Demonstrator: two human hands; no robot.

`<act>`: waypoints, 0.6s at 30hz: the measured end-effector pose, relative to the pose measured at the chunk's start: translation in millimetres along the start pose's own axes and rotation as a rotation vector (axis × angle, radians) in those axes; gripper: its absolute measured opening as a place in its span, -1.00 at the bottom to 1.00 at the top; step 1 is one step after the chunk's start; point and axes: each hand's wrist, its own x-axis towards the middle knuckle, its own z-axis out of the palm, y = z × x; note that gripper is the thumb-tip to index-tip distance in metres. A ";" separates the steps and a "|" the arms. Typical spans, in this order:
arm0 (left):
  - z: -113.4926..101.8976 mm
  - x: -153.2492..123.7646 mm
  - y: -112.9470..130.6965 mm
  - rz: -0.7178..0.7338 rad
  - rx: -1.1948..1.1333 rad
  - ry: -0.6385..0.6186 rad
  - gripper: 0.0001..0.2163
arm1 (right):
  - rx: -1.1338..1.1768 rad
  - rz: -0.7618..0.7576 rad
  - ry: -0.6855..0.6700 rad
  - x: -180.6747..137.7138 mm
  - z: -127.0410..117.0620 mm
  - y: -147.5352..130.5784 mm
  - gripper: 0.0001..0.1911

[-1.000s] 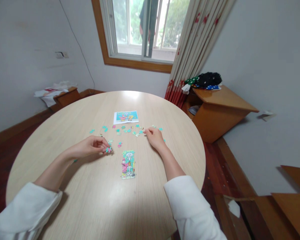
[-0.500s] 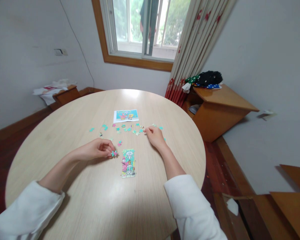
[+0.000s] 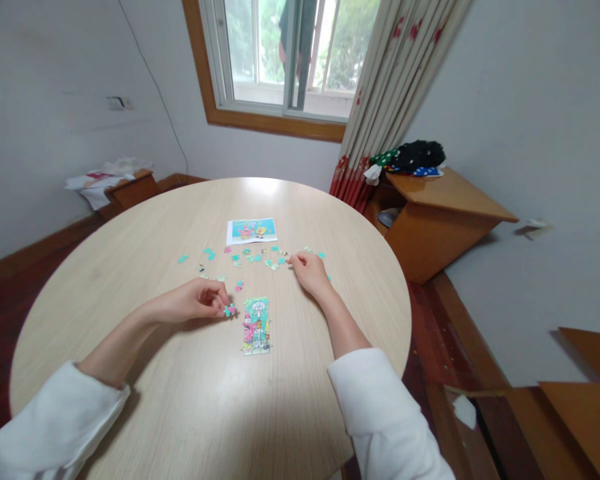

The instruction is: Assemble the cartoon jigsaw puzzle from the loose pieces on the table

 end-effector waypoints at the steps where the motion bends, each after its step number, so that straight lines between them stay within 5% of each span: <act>1: 0.1 -0.2 0.6 0.001 0.003 0.002 -0.83 | -0.002 -0.002 -0.001 -0.2 -0.2 -0.1 -0.64; 18: -6.0 -1.2 0.9 0.039 0.085 0.055 -0.85 | -0.014 -0.003 -0.013 -1.0 -0.7 -0.3 -0.65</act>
